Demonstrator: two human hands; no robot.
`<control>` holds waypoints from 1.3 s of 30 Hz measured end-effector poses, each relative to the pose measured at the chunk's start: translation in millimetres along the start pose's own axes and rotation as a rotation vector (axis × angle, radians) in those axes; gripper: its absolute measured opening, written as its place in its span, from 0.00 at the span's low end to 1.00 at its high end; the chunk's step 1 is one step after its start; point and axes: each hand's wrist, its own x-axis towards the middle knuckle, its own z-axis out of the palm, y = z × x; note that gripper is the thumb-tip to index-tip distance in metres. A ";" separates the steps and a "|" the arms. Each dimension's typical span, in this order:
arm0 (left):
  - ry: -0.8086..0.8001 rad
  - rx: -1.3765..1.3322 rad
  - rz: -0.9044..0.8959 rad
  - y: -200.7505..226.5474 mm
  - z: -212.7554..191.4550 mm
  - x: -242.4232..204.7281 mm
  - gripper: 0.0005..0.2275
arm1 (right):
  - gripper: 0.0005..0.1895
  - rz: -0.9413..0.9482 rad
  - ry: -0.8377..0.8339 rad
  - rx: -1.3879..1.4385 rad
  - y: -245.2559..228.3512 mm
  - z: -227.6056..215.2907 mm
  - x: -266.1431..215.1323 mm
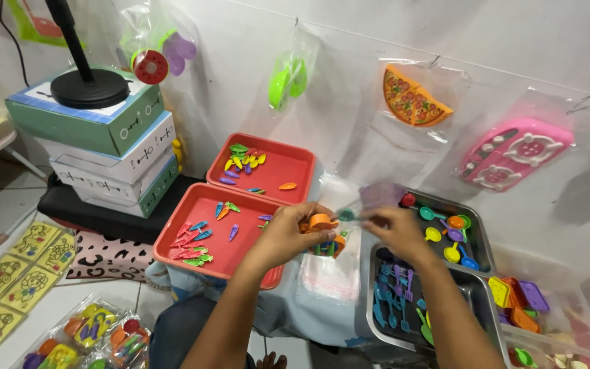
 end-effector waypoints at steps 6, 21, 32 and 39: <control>-0.052 0.020 -0.044 18.9 6.9 -2.7 0.12 | 0.09 -0.040 0.363 0.338 -14.0 -89.7 -33.6; -0.214 0.147 -0.236 22.5 43.9 3.9 0.11 | 0.15 -0.339 0.555 0.495 -86.6 -140.7 -94.7; -0.251 0.228 -0.144 29.5 48.0 1.0 0.11 | 0.11 -0.228 0.614 0.173 -121.0 -125.8 -76.5; -0.244 0.232 -0.124 27.2 44.4 1.7 0.11 | 0.13 -0.239 0.571 0.373 -108.8 -127.5 -76.4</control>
